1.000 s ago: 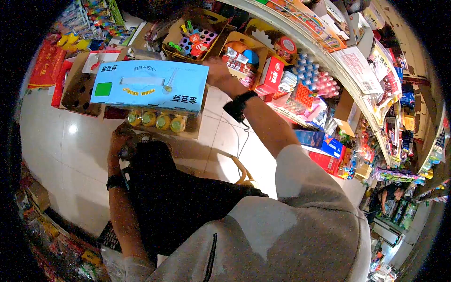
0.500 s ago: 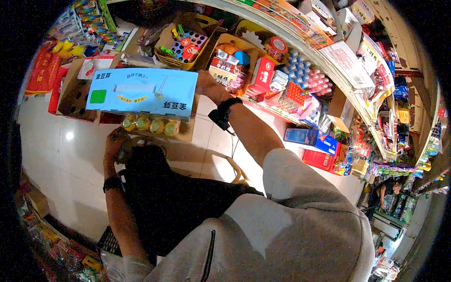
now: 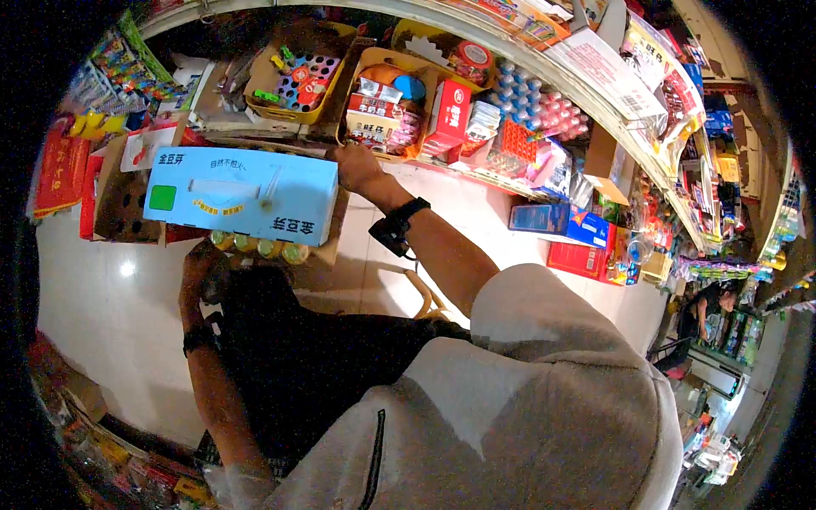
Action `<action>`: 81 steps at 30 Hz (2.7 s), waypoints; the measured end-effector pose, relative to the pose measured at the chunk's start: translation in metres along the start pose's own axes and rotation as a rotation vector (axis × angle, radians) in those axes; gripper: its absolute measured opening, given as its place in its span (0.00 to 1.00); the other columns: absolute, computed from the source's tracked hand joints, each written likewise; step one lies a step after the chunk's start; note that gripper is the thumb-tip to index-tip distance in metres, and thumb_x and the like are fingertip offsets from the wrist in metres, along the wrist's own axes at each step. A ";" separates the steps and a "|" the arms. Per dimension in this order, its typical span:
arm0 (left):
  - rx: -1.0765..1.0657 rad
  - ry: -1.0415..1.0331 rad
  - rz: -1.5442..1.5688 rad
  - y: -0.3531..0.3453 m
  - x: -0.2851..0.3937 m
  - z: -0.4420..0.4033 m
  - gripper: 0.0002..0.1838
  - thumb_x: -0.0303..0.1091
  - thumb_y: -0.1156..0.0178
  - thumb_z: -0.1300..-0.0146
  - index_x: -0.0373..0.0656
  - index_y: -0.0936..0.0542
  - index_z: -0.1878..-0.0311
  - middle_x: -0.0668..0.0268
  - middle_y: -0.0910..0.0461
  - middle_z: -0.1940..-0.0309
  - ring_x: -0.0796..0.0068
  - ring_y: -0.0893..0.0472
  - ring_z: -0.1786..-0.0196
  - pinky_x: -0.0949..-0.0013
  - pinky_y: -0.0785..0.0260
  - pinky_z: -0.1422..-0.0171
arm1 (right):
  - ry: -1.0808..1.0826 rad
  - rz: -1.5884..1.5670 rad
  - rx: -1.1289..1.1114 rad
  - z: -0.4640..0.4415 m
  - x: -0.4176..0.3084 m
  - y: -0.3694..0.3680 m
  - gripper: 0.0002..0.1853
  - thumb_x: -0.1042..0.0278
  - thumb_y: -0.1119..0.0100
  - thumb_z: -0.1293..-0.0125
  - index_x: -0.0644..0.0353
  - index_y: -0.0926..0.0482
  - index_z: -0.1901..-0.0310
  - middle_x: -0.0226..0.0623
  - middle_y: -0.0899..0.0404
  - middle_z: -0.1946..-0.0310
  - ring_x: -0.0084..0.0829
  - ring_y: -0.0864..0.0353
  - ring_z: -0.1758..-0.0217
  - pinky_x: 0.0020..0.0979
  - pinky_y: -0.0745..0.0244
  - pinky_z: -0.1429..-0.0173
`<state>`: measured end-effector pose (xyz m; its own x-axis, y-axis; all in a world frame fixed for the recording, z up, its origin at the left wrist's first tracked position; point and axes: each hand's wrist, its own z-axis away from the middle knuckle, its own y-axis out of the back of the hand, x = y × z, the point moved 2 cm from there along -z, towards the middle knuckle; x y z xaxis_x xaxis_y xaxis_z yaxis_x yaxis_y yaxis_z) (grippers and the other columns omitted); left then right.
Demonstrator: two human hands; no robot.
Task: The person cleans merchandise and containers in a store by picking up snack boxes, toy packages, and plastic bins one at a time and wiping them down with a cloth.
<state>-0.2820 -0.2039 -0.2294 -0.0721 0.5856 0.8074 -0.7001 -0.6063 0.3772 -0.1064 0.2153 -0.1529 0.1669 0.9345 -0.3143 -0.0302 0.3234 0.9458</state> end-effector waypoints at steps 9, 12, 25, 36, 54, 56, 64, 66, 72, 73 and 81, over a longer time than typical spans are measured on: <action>-0.065 0.000 -0.015 -0.003 0.034 0.025 0.26 0.31 0.36 0.50 0.35 0.21 0.45 0.60 0.17 0.56 0.70 0.19 0.56 0.68 0.26 0.50 | -0.018 -0.013 -0.090 0.006 -0.010 0.017 0.11 0.67 0.43 0.42 0.58 0.18 0.58 0.49 0.17 0.67 0.48 0.16 0.59 0.47 0.21 0.54; -0.146 0.005 0.131 -0.003 0.032 0.022 0.24 0.30 0.36 0.50 0.35 0.21 0.46 0.59 0.17 0.56 0.71 0.19 0.56 0.69 0.26 0.50 | 0.039 0.024 -0.075 0.006 -0.009 0.016 0.11 0.67 0.44 0.41 0.58 0.19 0.58 0.49 0.17 0.66 0.48 0.17 0.57 0.47 0.21 0.52; -0.214 0.097 0.095 0.000 0.058 0.041 0.21 0.31 0.39 0.42 0.33 0.22 0.45 0.60 0.17 0.54 0.69 0.19 0.54 0.67 0.26 0.48 | 0.101 -0.010 0.012 0.016 -0.002 0.015 0.11 0.60 0.44 0.39 0.57 0.18 0.62 0.47 0.16 0.67 0.50 0.16 0.62 0.47 0.21 0.56; -0.286 0.107 0.029 -0.016 0.081 0.045 0.23 0.30 0.36 0.49 0.34 0.20 0.47 0.61 0.17 0.55 0.72 0.19 0.54 0.69 0.27 0.46 | -0.392 -1.039 0.368 0.105 0.068 0.001 0.14 0.62 0.49 0.30 0.64 0.19 0.58 0.48 0.17 0.68 0.44 0.15 0.64 0.44 0.21 0.56; -0.226 0.207 0.200 -0.016 0.064 0.050 0.17 0.33 0.41 0.44 0.34 0.19 0.53 0.63 0.17 0.58 0.71 0.20 0.52 0.68 0.31 0.43 | -1.041 -2.138 0.856 0.149 0.198 -0.033 0.24 0.63 0.57 0.32 0.70 0.36 0.39 0.55 0.36 0.37 0.53 0.36 0.32 0.46 0.40 0.26; -0.212 0.153 0.115 -0.016 0.061 0.048 0.18 0.33 0.41 0.44 0.34 0.19 0.52 0.64 0.17 0.58 0.72 0.21 0.52 0.69 0.31 0.43 | -0.880 -2.194 0.701 0.155 0.224 -0.060 0.23 0.57 0.51 0.32 0.65 0.30 0.42 0.50 0.35 0.35 0.45 0.34 0.32 0.46 0.39 0.27; -0.156 0.144 0.173 -0.014 0.046 0.046 0.20 0.31 0.39 0.45 0.34 0.19 0.49 0.63 0.17 0.55 0.72 0.20 0.51 0.69 0.29 0.45 | -0.942 -1.416 0.445 0.159 0.228 -0.096 0.17 0.61 0.55 0.29 0.64 0.30 0.47 0.46 0.24 0.49 0.41 0.20 0.48 0.39 0.19 0.46; -0.160 0.082 0.182 -0.013 0.046 0.044 0.20 0.30 0.39 0.45 0.34 0.20 0.48 0.63 0.17 0.54 0.72 0.20 0.51 0.69 0.28 0.45 | -1.012 -1.493 0.202 0.161 0.165 -0.090 0.20 0.58 0.57 0.28 0.63 0.31 0.43 0.45 0.22 0.52 0.42 0.17 0.57 0.40 0.18 0.52; -0.276 0.053 0.223 -0.014 0.055 0.043 0.19 0.26 0.39 0.45 0.33 0.20 0.47 0.63 0.17 0.54 0.72 0.20 0.51 0.69 0.28 0.42 | -0.498 -1.416 -0.078 0.109 0.040 -0.082 0.32 0.55 0.54 0.28 0.40 0.53 0.27 0.46 0.40 0.32 0.47 0.35 0.32 0.54 0.28 0.41; -0.244 0.095 0.179 -0.016 0.060 0.044 0.20 0.26 0.39 0.45 0.34 0.20 0.48 0.62 0.17 0.54 0.72 0.20 0.50 0.68 0.28 0.42 | -0.568 -1.494 -0.031 0.102 0.042 -0.090 0.33 0.56 0.52 0.29 0.40 0.53 0.27 0.45 0.37 0.33 0.46 0.33 0.34 0.52 0.28 0.41; -0.232 0.074 0.230 -0.013 0.056 0.045 0.22 0.28 0.38 0.46 0.34 0.20 0.47 0.59 0.17 0.54 0.68 0.19 0.51 0.68 0.27 0.43 | -0.493 -1.555 0.109 0.075 0.048 -0.087 0.29 0.68 0.45 0.30 0.53 0.43 0.31 0.38 0.27 0.43 0.34 0.24 0.45 0.38 0.25 0.42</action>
<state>-0.2452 -0.1878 -0.1687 -0.2922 0.4902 0.8212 -0.8020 -0.5933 0.0688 -0.0214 0.2203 -0.2443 0.2493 -0.4037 -0.8802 0.5200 0.8226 -0.2300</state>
